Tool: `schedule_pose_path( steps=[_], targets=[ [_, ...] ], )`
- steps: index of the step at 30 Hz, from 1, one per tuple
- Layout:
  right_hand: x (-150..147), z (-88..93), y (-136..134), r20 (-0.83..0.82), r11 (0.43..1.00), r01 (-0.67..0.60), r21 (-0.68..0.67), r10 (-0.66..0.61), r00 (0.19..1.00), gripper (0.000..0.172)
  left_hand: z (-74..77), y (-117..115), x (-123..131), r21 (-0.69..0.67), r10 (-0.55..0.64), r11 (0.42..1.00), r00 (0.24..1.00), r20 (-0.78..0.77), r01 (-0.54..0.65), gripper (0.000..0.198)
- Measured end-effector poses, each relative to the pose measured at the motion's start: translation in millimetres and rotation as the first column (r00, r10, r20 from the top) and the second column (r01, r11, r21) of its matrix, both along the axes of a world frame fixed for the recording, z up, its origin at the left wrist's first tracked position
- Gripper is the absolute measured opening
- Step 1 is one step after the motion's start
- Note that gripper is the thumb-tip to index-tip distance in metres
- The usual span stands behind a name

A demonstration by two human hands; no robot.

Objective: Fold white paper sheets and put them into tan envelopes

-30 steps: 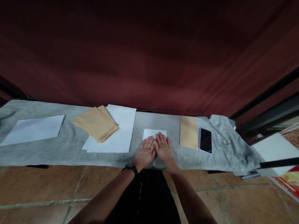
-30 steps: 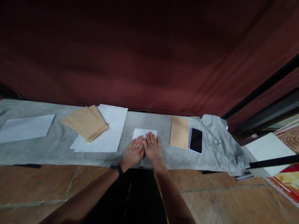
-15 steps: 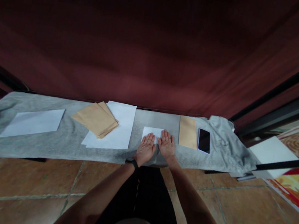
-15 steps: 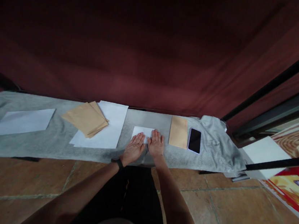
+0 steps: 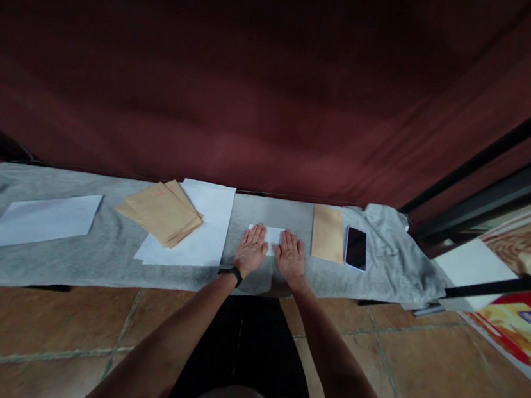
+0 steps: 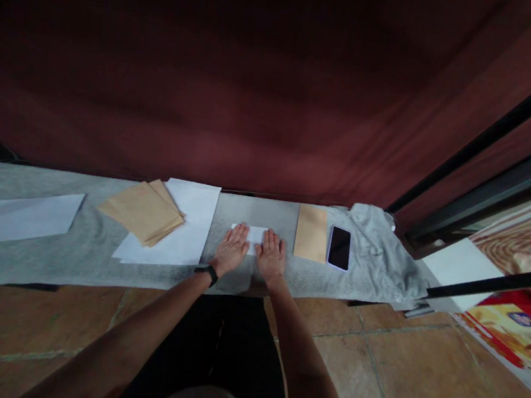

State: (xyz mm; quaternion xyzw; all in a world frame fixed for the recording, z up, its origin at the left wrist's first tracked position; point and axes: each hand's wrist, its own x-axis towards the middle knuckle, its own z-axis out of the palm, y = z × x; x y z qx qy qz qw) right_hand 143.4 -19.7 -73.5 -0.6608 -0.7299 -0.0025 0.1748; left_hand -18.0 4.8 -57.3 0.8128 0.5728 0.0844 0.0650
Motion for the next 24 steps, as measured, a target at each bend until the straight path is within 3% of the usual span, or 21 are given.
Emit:
schedule_pose_path(
  steps=[10,17,24],
  targets=[
    [0.5,-3.0,-1.2,0.027,1.0,-0.001,0.029,0.0,1.0,0.057,0.1,-3.3,-18.1,0.014,0.112,0.994,0.994,-0.011,-0.112,0.063],
    [1.0,-4.4,-2.4,0.008,0.999,0.008,0.051,-0.009,1.0,0.057,-2.2,-4.5,-19.9,0.041,0.129,0.991,0.992,0.004,-0.129,0.063],
    [3.7,-1.7,-21.5,0.024,0.998,0.011,0.059,-0.012,1.0,0.057,2.5,-7.3,-18.1,0.048,0.131,0.99,0.991,-0.019,-0.13,0.063]
  ],
)
